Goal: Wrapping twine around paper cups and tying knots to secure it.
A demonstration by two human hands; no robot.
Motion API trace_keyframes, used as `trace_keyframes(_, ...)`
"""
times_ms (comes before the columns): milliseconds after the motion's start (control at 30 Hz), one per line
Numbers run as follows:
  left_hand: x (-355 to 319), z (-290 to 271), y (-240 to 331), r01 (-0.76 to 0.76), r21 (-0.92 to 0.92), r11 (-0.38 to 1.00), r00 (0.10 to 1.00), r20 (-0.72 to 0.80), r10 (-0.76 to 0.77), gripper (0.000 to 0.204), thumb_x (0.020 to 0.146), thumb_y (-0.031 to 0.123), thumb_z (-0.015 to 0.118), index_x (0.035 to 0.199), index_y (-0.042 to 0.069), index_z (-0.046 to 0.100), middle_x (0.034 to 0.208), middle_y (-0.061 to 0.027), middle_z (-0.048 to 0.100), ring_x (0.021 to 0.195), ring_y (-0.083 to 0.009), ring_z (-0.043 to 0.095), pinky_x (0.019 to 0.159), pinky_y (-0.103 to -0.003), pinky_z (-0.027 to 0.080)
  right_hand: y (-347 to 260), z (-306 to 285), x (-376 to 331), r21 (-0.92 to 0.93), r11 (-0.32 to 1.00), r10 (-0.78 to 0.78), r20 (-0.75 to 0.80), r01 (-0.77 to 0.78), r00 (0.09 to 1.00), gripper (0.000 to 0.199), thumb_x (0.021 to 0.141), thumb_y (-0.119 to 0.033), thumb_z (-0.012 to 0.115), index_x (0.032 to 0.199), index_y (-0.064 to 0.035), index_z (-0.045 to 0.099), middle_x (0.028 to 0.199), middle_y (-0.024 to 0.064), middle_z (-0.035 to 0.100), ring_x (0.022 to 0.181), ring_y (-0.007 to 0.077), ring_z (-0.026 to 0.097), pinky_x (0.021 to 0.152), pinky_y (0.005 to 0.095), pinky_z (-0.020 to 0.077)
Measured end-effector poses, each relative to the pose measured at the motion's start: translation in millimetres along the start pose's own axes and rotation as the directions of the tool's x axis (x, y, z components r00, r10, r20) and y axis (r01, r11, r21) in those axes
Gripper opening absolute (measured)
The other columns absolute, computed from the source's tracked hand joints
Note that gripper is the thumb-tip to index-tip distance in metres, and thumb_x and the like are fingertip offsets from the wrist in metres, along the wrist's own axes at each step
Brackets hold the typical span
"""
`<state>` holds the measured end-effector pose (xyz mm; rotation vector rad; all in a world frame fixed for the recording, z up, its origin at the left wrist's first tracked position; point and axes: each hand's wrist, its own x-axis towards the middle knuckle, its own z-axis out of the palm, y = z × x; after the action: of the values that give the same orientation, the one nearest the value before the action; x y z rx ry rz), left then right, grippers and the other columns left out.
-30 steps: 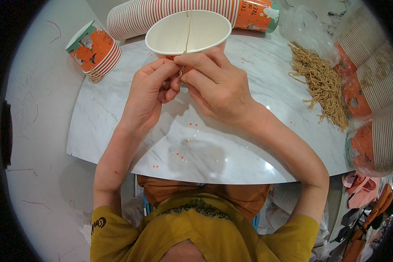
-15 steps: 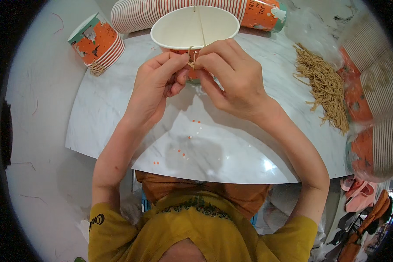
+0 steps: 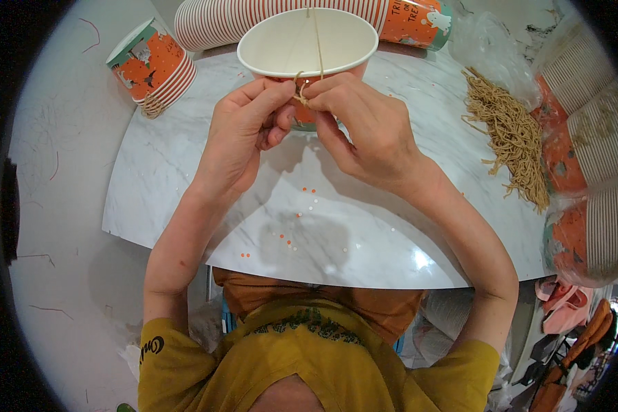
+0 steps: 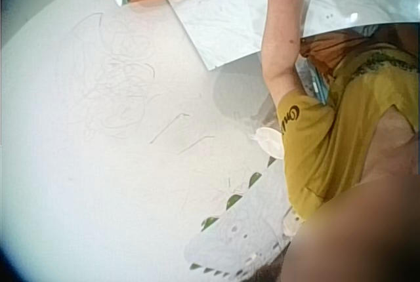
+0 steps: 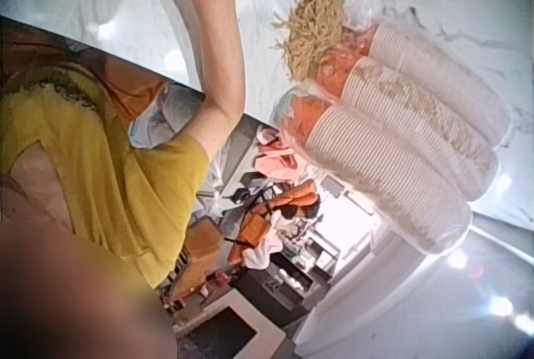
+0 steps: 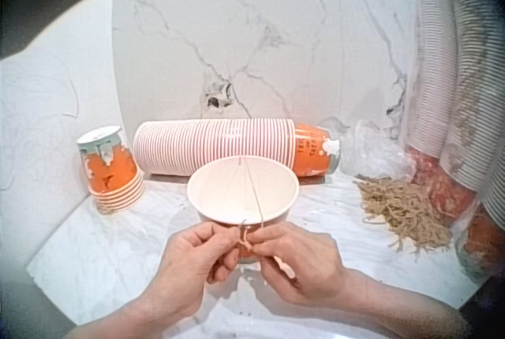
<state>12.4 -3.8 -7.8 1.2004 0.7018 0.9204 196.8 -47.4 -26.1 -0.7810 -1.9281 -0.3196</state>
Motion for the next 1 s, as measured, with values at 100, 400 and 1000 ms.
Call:
trace_keyframes(100,0.5,-0.8,-0.2,0.0,0.012,1.0,1.0,-0.016,0.0,0.027,0.096,0.027,0.066,0.075,0.011,0.062,0.068,0.0039,0.059,0.056,-0.0025,0.046,0.052,-0.019,0.033,0.4,1.0,-0.9,0.002,1.0,0.012,-0.006,-0.012,1.0,0.024,0.076,0.009,0.069,0.096,-0.0018,0.061,0.093,0.0101,0.069,0.076,0.0252,0.069,0.059,0.0324,0.0538)
trace_keyframes(400,-0.4,-1.7,2.1,0.006,0.028,1.0,0.999,-0.041,-0.005,0.026,0.095,0.027,0.066,0.076,0.01,0.062,0.068,0.0041,0.059,0.057,-0.0029,0.047,0.054,-0.019,0.034,1.7,2.3,-2.3,-0.019,1.0,0.021,-0.022,-0.021,1.0,0.025,0.076,0.009,0.071,0.097,-0.0026,0.06,0.094,0.0094,0.066,0.071,0.0251,0.067,0.056,0.0329,0.0528)
trace_keyframes(1000,1.3,-2.4,0.7,0.001,0.042,0.999,0.999,-0.051,0.001,0.028,0.095,0.028,0.066,0.073,0.011,0.061,0.067,0.0044,0.059,0.056,-0.003,0.047,0.053,-0.019,0.035,-0.2,1.8,-4.0,0.022,1.0,0.021,-0.005,-0.021,1.0,0.024,0.073,0.01,0.069,0.092,-0.0007,0.058,0.096,0.0111,0.065,0.071,0.0243,0.066,0.057,0.0319,0.053)
